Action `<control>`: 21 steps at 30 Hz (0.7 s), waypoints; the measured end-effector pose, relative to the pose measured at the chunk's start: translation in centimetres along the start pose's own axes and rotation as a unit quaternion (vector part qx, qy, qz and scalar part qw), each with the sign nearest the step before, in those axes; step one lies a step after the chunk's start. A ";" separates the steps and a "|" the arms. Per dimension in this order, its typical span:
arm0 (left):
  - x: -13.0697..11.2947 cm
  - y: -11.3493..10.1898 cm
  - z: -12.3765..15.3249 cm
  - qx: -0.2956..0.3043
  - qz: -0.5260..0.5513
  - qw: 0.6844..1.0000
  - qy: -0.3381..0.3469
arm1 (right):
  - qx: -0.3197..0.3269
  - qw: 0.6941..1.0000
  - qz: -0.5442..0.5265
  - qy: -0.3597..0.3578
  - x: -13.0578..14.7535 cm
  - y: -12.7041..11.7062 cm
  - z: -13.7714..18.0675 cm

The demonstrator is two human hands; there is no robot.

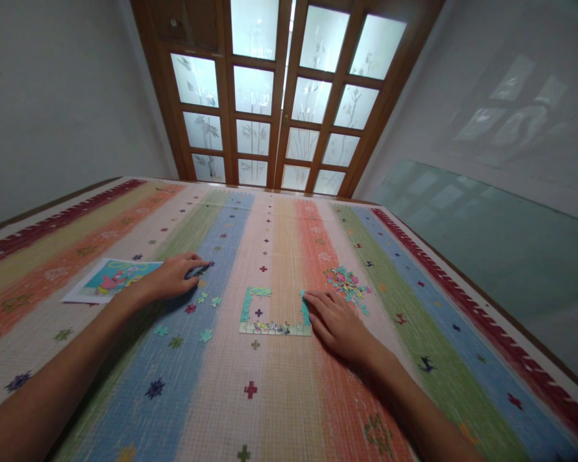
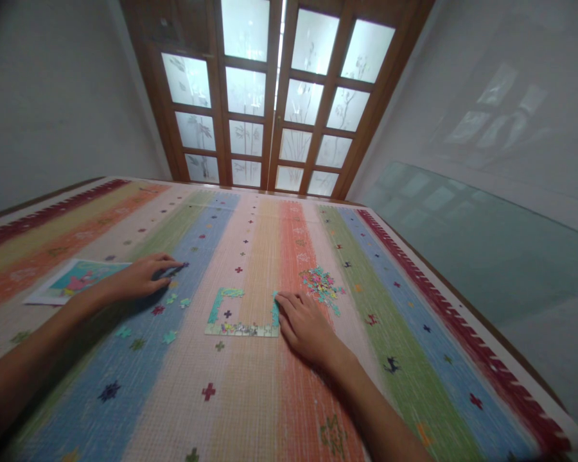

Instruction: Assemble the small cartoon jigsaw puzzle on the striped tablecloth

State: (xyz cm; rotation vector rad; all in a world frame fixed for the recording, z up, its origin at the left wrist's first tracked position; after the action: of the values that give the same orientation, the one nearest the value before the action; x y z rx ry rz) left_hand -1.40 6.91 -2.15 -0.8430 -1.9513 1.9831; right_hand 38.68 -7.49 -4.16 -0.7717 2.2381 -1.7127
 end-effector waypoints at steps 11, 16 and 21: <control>0.2 -0.7 0.1 -0.014 0.073 0.997 -0.018 | -0.010 1.000 -0.015 -0.009 -0.3 0.3 0.0; -0.4 -1.2 0.1 -0.038 0.121 0.991 -0.033 | -0.021 1.000 -0.014 -0.008 -0.3 0.3 0.1; -2.8 -1.4 -0.4 -0.069 0.243 0.967 -0.013 | -0.015 1.000 -0.013 -0.009 -0.3 0.3 0.1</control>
State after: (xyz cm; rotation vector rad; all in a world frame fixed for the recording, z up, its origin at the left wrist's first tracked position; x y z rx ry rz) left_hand 0.78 5.85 -0.07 -1.4578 -2.0652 2.1260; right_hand 38.90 -7.29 -4.53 -0.8218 2.2556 -1.6807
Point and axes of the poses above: each hand's wrist, its own z-axis away from the middle knuckle, its own y-axis out of the palm, x = y × z, the point moved 1 cm from there along -z, towards the middle knuckle
